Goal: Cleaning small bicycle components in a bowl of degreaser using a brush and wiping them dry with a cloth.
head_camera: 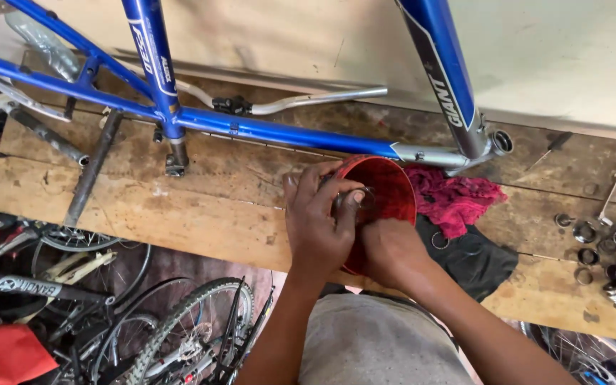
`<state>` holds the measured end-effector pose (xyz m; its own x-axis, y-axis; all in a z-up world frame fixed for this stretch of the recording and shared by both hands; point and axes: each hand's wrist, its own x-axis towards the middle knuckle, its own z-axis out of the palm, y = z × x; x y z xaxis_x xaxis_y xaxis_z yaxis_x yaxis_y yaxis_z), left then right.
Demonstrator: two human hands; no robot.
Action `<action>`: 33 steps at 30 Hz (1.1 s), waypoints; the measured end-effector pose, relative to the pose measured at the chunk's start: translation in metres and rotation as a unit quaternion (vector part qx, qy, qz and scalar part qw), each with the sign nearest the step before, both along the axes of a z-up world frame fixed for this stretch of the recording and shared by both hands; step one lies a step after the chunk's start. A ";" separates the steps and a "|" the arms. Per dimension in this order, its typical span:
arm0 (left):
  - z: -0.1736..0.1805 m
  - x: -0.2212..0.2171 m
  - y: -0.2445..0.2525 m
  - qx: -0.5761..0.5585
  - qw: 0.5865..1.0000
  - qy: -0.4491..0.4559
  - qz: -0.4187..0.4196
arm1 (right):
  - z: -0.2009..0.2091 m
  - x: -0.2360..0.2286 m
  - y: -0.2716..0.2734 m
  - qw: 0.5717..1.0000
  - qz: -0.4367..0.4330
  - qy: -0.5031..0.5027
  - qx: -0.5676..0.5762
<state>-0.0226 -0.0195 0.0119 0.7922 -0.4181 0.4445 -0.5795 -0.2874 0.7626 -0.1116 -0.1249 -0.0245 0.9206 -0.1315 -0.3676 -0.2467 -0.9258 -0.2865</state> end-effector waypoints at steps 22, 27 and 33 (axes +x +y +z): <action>-0.010 0.021 0.022 -0.055 0.996 0.065 -0.018 | -0.026 0.012 -0.008 0.991 -0.072 -0.085 -0.079; -0.010 0.030 0.028 -0.043 0.998 0.047 -0.027 | -0.025 0.016 -0.006 0.998 -0.053 -0.006 -0.019; -0.032 0.053 0.042 -0.059 0.998 0.036 -0.006 | 0.054 0.016 -0.005 0.980 -0.189 -0.057 0.002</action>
<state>0.0303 0.0230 -0.0200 0.8190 -0.3761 0.4334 -0.5249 -0.1856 0.8307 -0.0952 -0.1298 0.0299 0.8414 -0.4702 -0.2663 -0.5383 -0.7728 -0.3362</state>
